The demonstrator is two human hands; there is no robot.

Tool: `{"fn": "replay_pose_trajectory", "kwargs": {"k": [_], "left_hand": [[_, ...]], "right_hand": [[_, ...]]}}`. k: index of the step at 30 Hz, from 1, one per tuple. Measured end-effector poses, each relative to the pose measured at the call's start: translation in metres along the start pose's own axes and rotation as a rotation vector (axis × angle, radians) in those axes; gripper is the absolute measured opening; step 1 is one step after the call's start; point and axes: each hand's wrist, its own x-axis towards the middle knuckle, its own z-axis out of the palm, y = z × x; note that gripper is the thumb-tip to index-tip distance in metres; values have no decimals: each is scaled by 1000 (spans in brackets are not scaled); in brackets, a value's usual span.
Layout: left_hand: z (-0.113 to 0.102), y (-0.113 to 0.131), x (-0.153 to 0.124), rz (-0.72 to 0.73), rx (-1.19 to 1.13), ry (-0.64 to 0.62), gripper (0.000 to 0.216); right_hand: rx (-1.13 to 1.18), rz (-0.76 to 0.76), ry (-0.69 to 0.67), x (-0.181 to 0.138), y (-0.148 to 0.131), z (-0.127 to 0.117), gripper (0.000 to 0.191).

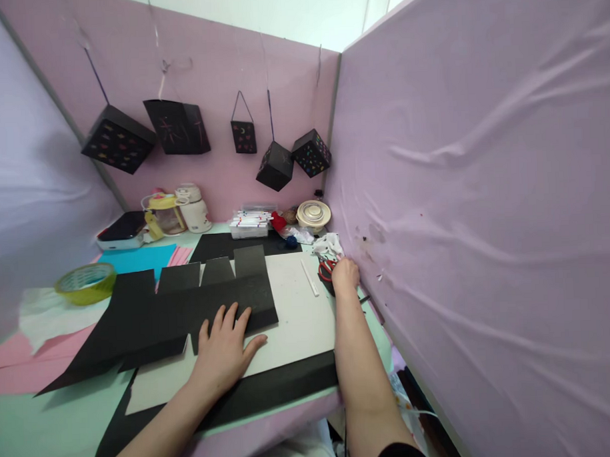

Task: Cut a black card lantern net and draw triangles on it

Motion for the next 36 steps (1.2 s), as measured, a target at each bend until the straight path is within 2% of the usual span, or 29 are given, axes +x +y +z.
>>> {"fn": "replay_pose_trajectory", "kwargs": {"k": [9,16,19,22,25,28,31,34,36], "left_hand": [[-6,1,-1,3,-25,-26,68],[-5,1,-2,4,-42,-1,67],[-3,0,-3,2,-52,12,66],[-1,-1,-3,10,-86,33,64],[-1,-1,-3,15,-174,102,60],[-5,-2,-1,14,-431,241,53],[-10,-7,5,-65,-940,318,54],[-15,-13,13,-219,-1494,274,49],[-16,-15,17,-293,-1755,206,44]], "right_hand": [[96,-10,62,-11,-3,-6,30],[485,-128,76,-18,-14,-6,40],[739,-180,-44,-22,-28,-6,38],[989,-216,-280,-30,-52,-9,25],[1182,-246,-503,-47,-88,-11,15],[1299,-268,-666,-80,-124,-4,18],[1422,-290,-803,-119,-144,12,24],[1512,-306,-836,-147,-145,29,30],[1515,-351,-832,-155,-140,37,32]]}}
